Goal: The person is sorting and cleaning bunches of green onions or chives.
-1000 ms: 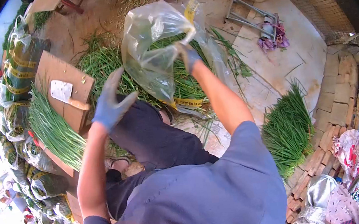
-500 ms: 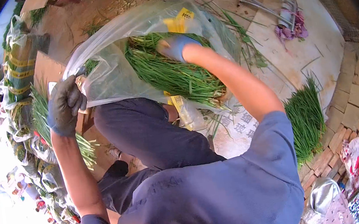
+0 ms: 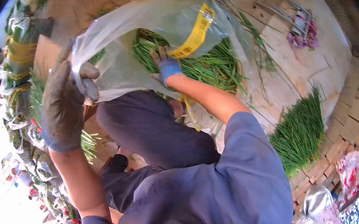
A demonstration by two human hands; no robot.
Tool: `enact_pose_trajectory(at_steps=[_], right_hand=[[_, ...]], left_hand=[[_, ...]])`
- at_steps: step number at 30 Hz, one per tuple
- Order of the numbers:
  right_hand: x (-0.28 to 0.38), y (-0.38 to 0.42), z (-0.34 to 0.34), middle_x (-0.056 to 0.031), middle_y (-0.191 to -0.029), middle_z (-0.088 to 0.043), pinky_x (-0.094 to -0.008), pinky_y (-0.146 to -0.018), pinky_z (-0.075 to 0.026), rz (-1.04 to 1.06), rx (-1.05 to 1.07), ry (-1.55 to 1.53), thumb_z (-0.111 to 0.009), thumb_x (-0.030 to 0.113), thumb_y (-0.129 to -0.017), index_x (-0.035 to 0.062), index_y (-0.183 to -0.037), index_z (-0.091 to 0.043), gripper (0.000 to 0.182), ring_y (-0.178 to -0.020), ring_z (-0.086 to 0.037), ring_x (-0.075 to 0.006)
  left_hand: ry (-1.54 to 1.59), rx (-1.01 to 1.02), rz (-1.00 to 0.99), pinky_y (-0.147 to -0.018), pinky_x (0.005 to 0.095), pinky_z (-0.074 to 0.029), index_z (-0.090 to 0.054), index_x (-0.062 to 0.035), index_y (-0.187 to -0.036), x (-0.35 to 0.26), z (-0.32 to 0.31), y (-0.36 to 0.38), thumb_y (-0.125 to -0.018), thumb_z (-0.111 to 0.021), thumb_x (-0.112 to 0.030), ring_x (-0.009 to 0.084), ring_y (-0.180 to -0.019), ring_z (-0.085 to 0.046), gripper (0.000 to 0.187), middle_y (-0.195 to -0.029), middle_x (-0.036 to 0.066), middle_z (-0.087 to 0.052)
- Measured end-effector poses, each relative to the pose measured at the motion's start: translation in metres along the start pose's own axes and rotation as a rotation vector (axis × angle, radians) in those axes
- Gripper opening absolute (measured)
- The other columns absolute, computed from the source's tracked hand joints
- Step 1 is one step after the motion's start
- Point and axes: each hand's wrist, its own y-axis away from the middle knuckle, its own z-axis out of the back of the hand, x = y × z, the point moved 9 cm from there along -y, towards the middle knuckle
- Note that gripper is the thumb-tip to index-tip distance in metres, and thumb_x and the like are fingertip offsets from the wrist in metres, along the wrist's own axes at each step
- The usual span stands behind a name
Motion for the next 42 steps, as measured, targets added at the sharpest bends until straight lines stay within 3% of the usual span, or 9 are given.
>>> enact_pose_trajectory(at_steps=[5,8,16,20,23,30,33,37,42], right_hand=[[-0.104,0.111,0.024,-0.0219,-0.152,-0.028,-0.0529,-0.114,-0.023,-0.218,-0.042,-0.157,-0.074,0.047,-0.075,0.0113,-0.151,-0.029,0.095,-0.137,-0.03,-0.04],[-0.13,0.177,0.031,-0.0205,-0.152,-0.027,-0.0548,-0.115,-0.02,-0.083,-0.22,-0.068,-0.078,0.044,-0.069,0.0143,-0.15,-0.032,0.098,-0.139,-0.027,-0.0409],[-0.139,0.145,-0.003,-0.018,-0.152,-0.03,-0.0625,-0.111,-0.022,-0.154,0.059,0.344,-0.081,0.044,-0.066,0.0265,-0.154,-0.021,0.108,-0.139,-0.027,-0.0439],[-0.154,0.114,0.034,-0.0217,-0.142,-0.046,-0.055,-0.105,-0.037,-0.225,0.257,0.251,-0.08,0.046,-0.068,0.022,-0.152,-0.027,0.102,-0.125,-0.049,-0.0413],[-0.174,0.081,0.069,-0.025,-0.13,-0.055,-0.046,-0.103,-0.041,-0.268,0.296,-0.031,-0.079,0.042,-0.07,0.0159,-0.148,-0.035,0.092,-0.119,-0.054,-0.0401],[-0.213,0.038,0.089,-0.0255,-0.143,-0.044,-0.0409,-0.108,-0.038,-0.108,0.122,-0.006,-0.073,0.053,-0.077,0.0036,-0.143,-0.041,0.088,-0.13,-0.046,-0.0401],[-0.223,0.045,0.077,-0.0212,-0.149,-0.039,-0.0394,-0.111,-0.033,-0.049,0.074,-0.244,-0.069,0.06,-0.079,0.0035,-0.144,-0.039,0.091,-0.135,-0.042,-0.0354],[-0.258,0.086,0.106,-0.0193,-0.147,-0.044,-0.037,-0.114,-0.028,-0.176,-0.031,-0.826,-0.068,0.061,-0.081,0.0019,-0.145,-0.038,0.092,-0.138,-0.038,-0.0301],[-0.213,0.198,0.151,-0.022,-0.143,-0.044,-0.0491,-0.113,-0.027,-0.19,-0.398,0.109,-0.071,0.046,-0.081,0.0068,-0.146,-0.039,0.082,-0.133,-0.04,-0.0393]], left_hand=[[-0.026,0.041,-0.037,-0.067,0.0228,-0.051,-0.036,0.0013,-0.146,0.004,-0.003,0.008,-0.098,-0.052,-0.029,0.0135,-0.074,-0.061,0.059,-0.099,0.013,-0.064],[0.0,0.003,-0.087,-0.068,0.0225,-0.051,-0.035,0.0012,-0.146,0.007,-0.008,0.01,-0.097,-0.053,-0.029,0.0128,-0.076,-0.061,0.06,-0.102,0.015,-0.064],[-0.24,0.057,-0.258,-0.068,0.0203,-0.049,-0.036,0.0005,-0.146,-0.002,-0.015,0.024,-0.098,-0.052,-0.032,0.0114,-0.078,-0.06,0.06,-0.105,0.014,-0.064],[-0.073,-0.032,-0.11,-0.066,0.0211,-0.046,-0.038,-0.0002,-0.145,-0.005,-0.018,0.023,-0.099,-0.05,-0.035,0.0113,-0.078,-0.059,0.059,-0.106,0.013,-0.065],[-0.404,0.112,-0.209,-0.064,0.0213,-0.045,-0.04,-0.0006,-0.144,-0.007,-0.019,0.022,-0.099,-0.049,-0.034,0.011,-0.077,-0.058,0.056,-0.106,0.012,-0.065],[-0.21,0.081,-0.132,-0.065,0.0199,-0.045,-0.043,-0.0009,-0.143,-0.001,-0.032,0.022,-0.101,-0.048,-0.03,0.0089,-0.075,-0.057,0.051,-0.103,0.01,-0.066],[-0.469,0.176,-0.207,-0.066,0.0194,-0.045,-0.043,-0.0016,-0.143,0.003,-0.033,0.021,-0.101,-0.048,-0.029,0.0081,-0.076,-0.057,0.05,-0.104,0.009,-0.066],[-0.219,0.161,-0.05,-0.067,0.0195,-0.045,-0.043,-0.0024,-0.143,0.02,-0.029,0.02,-0.101,-0.047,-0.029,0.0075,-0.076,-0.056,0.049,-0.106,0.008,-0.065],[-0.211,0.156,-0.075,-0.07,0.021,-0.045,-0.043,-0.0029,-0.143,0.019,-0.034,0.028,-0.101,-0.048,-0.028,0.0083,-0.077,-0.057,0.05,-0.108,0.009,-0.065]])
